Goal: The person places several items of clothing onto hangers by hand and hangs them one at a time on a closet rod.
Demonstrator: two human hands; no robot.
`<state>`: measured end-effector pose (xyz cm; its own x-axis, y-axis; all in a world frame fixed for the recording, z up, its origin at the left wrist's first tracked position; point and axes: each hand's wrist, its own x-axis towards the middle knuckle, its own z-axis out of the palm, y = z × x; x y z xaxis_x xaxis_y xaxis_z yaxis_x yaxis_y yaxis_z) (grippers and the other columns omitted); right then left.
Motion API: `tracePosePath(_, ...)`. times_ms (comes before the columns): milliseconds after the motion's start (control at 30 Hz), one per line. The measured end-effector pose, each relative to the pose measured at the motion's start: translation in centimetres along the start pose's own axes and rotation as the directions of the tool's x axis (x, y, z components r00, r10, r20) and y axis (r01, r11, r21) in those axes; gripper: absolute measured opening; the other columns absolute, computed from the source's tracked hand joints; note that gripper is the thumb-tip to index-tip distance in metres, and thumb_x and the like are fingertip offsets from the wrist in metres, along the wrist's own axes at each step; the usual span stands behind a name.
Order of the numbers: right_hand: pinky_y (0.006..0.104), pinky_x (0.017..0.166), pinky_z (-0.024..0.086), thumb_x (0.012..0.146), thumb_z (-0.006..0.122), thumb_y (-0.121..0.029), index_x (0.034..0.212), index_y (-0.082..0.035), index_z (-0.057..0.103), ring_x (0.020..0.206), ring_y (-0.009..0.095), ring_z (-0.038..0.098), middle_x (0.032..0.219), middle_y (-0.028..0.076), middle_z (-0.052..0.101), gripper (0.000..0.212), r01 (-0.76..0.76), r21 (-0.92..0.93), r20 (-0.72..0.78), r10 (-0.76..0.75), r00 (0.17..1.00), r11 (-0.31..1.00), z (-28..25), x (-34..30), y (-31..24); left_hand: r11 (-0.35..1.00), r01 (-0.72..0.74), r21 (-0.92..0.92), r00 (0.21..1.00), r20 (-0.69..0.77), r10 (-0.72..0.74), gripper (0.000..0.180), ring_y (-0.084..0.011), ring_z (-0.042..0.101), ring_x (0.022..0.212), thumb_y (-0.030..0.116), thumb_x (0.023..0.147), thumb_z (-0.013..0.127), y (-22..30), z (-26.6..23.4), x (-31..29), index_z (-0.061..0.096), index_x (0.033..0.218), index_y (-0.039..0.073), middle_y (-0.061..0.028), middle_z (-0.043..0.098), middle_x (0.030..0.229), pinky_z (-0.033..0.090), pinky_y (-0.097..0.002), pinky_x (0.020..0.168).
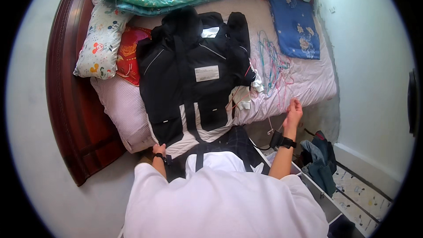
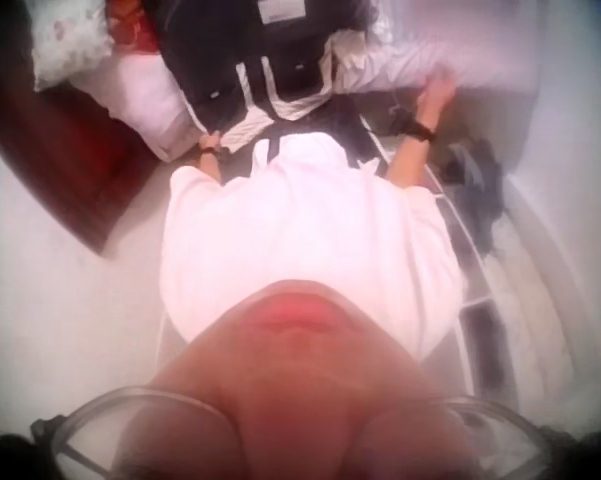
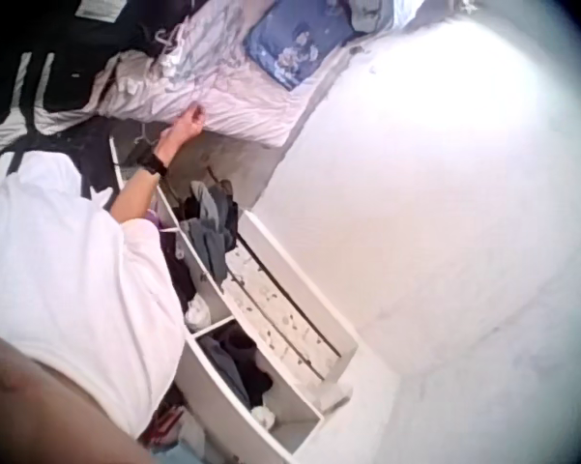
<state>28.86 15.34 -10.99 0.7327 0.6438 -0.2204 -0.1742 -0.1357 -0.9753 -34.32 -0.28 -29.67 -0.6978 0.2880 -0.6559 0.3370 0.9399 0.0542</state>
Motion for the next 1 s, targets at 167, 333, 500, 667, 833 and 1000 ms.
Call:
tracePosePath(167, 0.0198, 0.063, 0.036, 0.09, 0.066, -0.009, 0.094, -0.007, 0.059, 0.071, 0.002, 0.042, 0.076, -0.007, 0.049, 0.008, 0.144, -0.23, 0.196, -0.099, 0.976, 0.962, 3.0, -4.8, -4.0, 0.977, -0.102, 0.188, 0.944, -0.29, 0.155, 0.04, -0.0403, 0.059, 0.11, 0.018, 0.071, 0.068, 7.4, -0.4, -1.3, 0.061, 0.104, -0.004, -0.0278, 0.064, 0.107, 0.047, -0.0456, 0.096)
tracePosePath(333, 0.0271, 0.067, 0.032, 0.093, 0.061, -0.04, 0.084, -0.01, 0.045, 0.068, 0.011, 0.036, 0.074, -0.001, 0.037, 0.035, 0.053, 0.18, 0.259, -0.099, 0.961, 0.982, 2.1, -7.1, -6.4, 0.805, -0.594, -0.012, 0.793, -0.177, 0.583, 0.053, -0.0445, 0.044, 0.118, 0.014, 0.073, 0.063, 15.5, 1.8, 0.2, 0.051, 0.122, -0.002, -0.0294, 0.046, 0.125, 0.036, -0.0438, 0.105)
tracePosePath(500, 0.0307, 0.068, 0.029, 0.093, 0.041, -0.063, 0.071, -0.009, 0.036, 0.067, 0.015, 0.032, 0.07, 0.001, 0.032, 0.058, 0.05, 0.34, 0.282, -0.153, 0.947, 0.939, -0.3, -11.8, -11.8, 0.63, -0.777, 0.006, 0.629, -0.049, 0.776, 0.066, -0.0434, 0.038, 0.123, 0.023, 0.076, 0.069, 26.2, 5.2, -2.2, 0.044, 0.132, 0.0, -0.0262, 0.04, 0.129, 0.033, -0.046, 0.106)
tracePosePath(667, 0.0306, 0.066, 0.025, 0.094, 0.039, -0.062, 0.062, -0.01, 0.027, 0.065, 0.015, 0.028, 0.065, 0.001, 0.027, 0.062, 0.032, 0.403, 0.231, -0.136, 0.963, 0.915, -1.8, -18.3, -15.7, 0.922, -0.324, -0.212, 0.849, 0.365, 0.382, 0.099, -0.0364, 0.036, 0.135, 0.052, 0.074, 0.074, 33.2, 9.6, -0.3, 0.031, 0.145, -0.001, -0.0219, 0.031, 0.15, 0.036, -0.0511, 0.107)
tracePosePath(833, 0.0311, 0.065, 0.027, 0.099, 0.038, -0.051, 0.06, -0.01, 0.03, 0.063, 0.015, 0.029, 0.062, 0.001, 0.028, 0.057, -0.125, 0.36, 0.157, 0.072, 0.985, 0.924, -3.3, -22.3, -16.7, 0.848, -0.324, -0.42, 0.9, 0.14, 0.413, 0.071, -0.042, 0.051, 0.12, 0.049, 0.077, 0.072, 33.1, 11.6, 1.6, 0.047, 0.124, 0.002, -0.0265, 0.05, 0.132, 0.045, -0.0486, 0.097)
tracePosePath(1000, 0.0315, 0.067, 0.03, 0.099, 0.038, -0.034, 0.061, -0.009, 0.034, 0.063, 0.015, 0.03, 0.062, 0.002, 0.031, 0.046, -0.14, 0.318, 0.126, 0.104, 0.987, 0.938, -4.1, -22.3, -15.7, 0.648, -0.761, -0.035, 0.646, 0.055, 0.761, 0.037, -0.0459, 0.055, 0.104, 0.037, 0.093, 0.05, 29.5, 8.5, -2.7, 0.056, 0.1, 0.001, -0.0267, 0.06, 0.107, 0.046, -0.0496, 0.085)
